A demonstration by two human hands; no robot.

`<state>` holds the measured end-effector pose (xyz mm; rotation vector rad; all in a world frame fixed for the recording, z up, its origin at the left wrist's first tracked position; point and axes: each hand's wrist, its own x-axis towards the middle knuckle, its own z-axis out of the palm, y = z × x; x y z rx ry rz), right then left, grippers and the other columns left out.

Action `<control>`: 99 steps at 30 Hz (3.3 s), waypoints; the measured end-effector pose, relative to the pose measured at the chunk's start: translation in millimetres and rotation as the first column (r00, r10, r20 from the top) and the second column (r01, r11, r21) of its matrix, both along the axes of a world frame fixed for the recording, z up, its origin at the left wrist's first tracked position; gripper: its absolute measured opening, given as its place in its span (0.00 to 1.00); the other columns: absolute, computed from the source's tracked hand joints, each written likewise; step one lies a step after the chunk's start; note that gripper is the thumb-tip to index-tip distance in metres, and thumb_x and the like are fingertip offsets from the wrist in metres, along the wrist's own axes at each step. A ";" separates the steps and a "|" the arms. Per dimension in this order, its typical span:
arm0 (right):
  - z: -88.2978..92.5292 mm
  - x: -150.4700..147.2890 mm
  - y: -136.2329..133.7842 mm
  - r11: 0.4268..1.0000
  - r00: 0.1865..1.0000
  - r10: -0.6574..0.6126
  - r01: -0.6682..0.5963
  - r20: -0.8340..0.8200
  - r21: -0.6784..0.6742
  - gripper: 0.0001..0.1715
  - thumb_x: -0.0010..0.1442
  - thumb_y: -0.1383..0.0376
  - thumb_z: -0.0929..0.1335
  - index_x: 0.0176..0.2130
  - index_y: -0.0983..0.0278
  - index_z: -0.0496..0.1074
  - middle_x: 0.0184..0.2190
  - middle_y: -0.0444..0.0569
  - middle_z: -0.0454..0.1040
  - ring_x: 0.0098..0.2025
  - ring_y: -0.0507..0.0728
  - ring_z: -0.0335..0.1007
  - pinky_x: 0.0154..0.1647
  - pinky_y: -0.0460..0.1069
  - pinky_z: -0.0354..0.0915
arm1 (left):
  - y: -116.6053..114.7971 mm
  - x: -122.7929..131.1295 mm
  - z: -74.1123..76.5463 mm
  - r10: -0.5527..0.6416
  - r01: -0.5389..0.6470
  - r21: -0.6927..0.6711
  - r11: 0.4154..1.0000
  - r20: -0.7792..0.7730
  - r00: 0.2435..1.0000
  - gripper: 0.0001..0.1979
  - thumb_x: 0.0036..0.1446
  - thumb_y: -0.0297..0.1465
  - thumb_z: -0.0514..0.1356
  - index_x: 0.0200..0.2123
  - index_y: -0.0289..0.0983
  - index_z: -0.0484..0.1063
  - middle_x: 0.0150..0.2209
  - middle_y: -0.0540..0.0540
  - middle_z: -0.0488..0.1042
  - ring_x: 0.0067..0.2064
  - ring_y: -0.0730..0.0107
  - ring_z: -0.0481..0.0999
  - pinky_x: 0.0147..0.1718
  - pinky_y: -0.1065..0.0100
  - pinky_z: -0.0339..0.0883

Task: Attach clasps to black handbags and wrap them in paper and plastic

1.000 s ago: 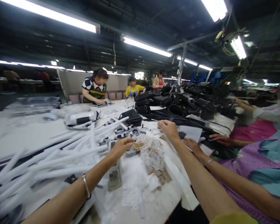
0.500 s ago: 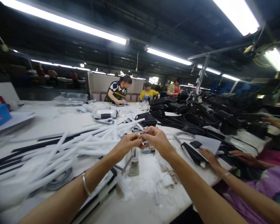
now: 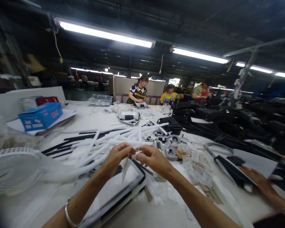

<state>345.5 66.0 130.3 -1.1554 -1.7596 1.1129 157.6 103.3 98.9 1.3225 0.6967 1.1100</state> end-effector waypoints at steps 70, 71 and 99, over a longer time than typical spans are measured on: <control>-41.1 45.0 276.9 0.897 0.587 -0.435 0.223 -0.683 -0.381 0.17 0.46 0.66 0.78 0.31 0.62 0.68 0.26 0.42 0.74 0.28 0.50 0.72 0.18 0.39 0.61 | 367.3 19.2 -66.2 -0.077 0.303 0.178 0.936 -0.737 0.671 0.23 0.65 0.43 0.48 0.55 0.39 0.69 0.53 0.44 0.72 0.51 0.63 0.73 0.46 0.65 0.67; -36.0 48.6 277.0 0.895 0.594 -0.445 0.255 -0.670 -0.367 0.15 0.47 0.66 0.77 0.32 0.62 0.69 0.28 0.43 0.76 0.30 0.51 0.74 0.19 0.40 0.63 | 383.3 16.0 -72.3 0.013 0.231 0.205 0.951 -0.773 0.634 0.22 0.65 0.41 0.49 0.55 0.38 0.69 0.54 0.41 0.72 0.53 0.60 0.72 0.49 0.61 0.67; -66.1 81.4 298.9 0.891 0.701 -0.454 0.368 -0.550 -0.266 0.21 0.39 0.63 0.81 0.34 0.66 0.76 0.31 0.49 0.77 0.27 0.50 0.70 0.25 0.43 0.69 | 438.5 -152.2 -60.7 0.564 -0.258 0.610 0.749 -0.792 -0.235 0.12 0.65 0.29 0.52 0.48 0.31 0.69 0.46 0.39 0.73 0.45 0.58 0.74 0.41 0.57 0.69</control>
